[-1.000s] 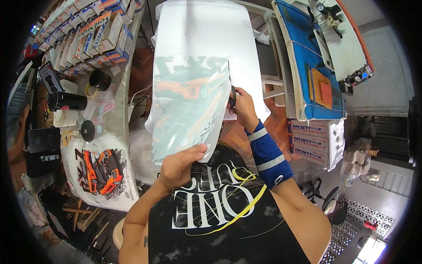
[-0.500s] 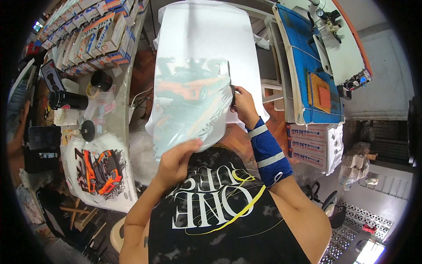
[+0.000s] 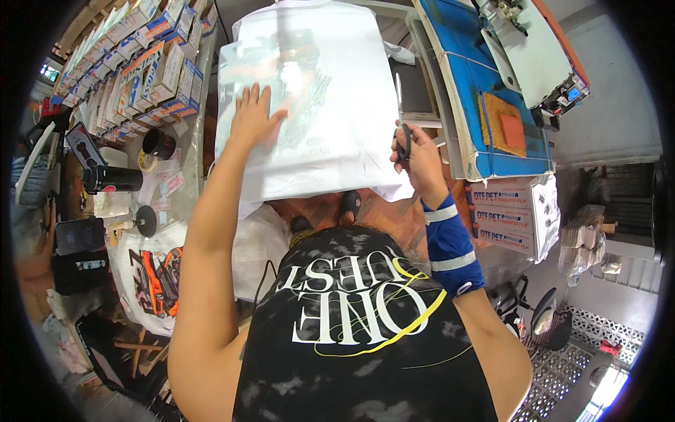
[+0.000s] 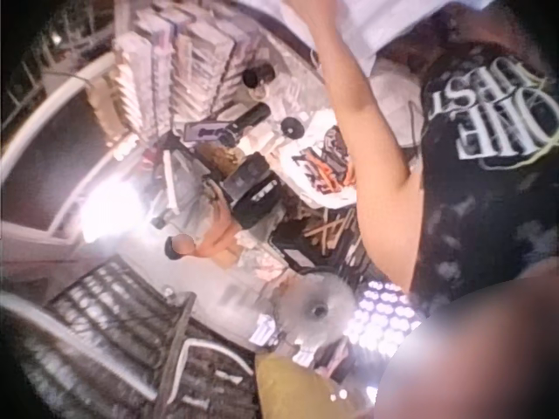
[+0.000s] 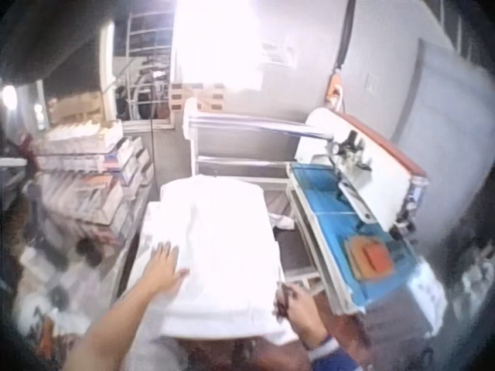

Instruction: The person places a white t-shirt on a heat press, aligns and applies a printed transfer, then uses the heat press to adhere the design. They repeat the process with another t-shirt, applying a smaller logo transfer to the collar area.

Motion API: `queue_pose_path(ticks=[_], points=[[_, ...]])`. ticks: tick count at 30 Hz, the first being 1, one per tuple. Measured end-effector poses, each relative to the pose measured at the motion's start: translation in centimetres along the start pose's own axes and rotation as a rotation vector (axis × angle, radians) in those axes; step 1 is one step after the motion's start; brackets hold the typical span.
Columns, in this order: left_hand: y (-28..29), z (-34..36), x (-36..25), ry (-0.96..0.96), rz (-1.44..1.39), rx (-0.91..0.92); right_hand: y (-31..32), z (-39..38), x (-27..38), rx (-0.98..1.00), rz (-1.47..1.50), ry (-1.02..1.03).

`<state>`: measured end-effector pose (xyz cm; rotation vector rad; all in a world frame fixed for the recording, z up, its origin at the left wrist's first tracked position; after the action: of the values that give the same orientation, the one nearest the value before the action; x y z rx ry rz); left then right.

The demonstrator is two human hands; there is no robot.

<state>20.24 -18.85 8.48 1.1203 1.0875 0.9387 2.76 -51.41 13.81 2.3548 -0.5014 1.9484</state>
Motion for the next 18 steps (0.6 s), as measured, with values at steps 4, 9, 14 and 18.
queue_pose_path(ticks=[4,9,14,18], points=[[1.6,2.3,-4.1,-0.206,-0.016,-0.039,2.4,-2.1,1.4,-0.001,-0.067,0.002],[-0.4,-6.8,-16.4,-0.656,-0.224,-0.014,3.3,-2.6,5.9,0.008,-0.142,0.102],[0.4,-10.8,-19.2,-0.589,-0.389,-0.202,6.1,-1.4,16.8,-0.004,-0.436,0.513],[3.8,-14.2,-13.4,-0.254,-0.762,-0.193,12.2,-0.3,31.8,-0.316,-1.066,0.99]])
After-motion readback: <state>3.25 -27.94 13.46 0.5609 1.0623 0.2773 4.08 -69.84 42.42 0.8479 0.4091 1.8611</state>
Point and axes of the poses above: each hand's wrist, its own z-axis towards the middle knuckle, its own y-axis out of the back of the hand, x = y × z, the point moved 6 cm from there along z, towards the middle knuckle, and after that the axes turned 8 degrees about y, right-handed, at the moved point
